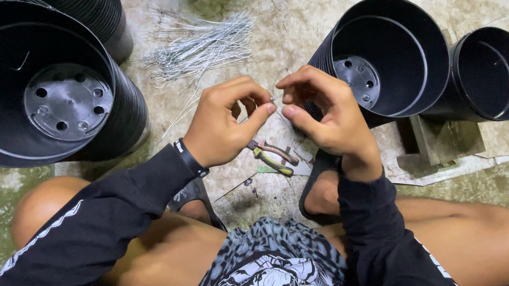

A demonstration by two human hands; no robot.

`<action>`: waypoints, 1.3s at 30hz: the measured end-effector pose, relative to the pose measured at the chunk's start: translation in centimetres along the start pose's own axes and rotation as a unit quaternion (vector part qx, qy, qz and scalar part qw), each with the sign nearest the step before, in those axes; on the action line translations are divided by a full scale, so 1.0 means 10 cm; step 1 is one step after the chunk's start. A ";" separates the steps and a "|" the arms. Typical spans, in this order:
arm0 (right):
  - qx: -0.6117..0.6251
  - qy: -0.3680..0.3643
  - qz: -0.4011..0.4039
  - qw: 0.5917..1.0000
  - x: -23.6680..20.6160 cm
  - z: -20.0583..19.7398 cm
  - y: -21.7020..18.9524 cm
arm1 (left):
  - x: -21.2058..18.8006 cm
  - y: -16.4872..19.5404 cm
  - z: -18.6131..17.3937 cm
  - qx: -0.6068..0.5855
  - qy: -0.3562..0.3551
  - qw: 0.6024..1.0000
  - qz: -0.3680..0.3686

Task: The person sits on the floor and assembles wire hangers onto black plastic plant pots. They cut wire ties with pliers, bend them into loops, and thread them through holes in the pot rims to create handles. The person repeats this process for multiple pots, stacking the finished ones.

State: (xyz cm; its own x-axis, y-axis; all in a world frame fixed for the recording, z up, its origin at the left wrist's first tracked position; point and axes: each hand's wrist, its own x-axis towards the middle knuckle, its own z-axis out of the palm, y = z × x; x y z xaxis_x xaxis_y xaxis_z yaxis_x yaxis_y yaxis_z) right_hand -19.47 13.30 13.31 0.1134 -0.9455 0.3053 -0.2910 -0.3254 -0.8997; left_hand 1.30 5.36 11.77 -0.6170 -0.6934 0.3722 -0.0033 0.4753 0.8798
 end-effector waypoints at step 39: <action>-0.337 -0.295 -0.193 0.873 0.40 -0.37 -0.21 | -0.04 -0.33 0.20 0.027 -0.059 0.997 0.036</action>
State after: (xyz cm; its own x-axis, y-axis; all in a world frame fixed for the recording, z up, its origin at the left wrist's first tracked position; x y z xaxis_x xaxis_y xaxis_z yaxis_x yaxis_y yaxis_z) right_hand -21.92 10.12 17.61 0.7382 -0.6572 0.1521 -0.5937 -0.7400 -0.3161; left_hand 0.04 5.15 8.10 -0.7048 -0.5898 0.3941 0.0033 0.5529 0.8333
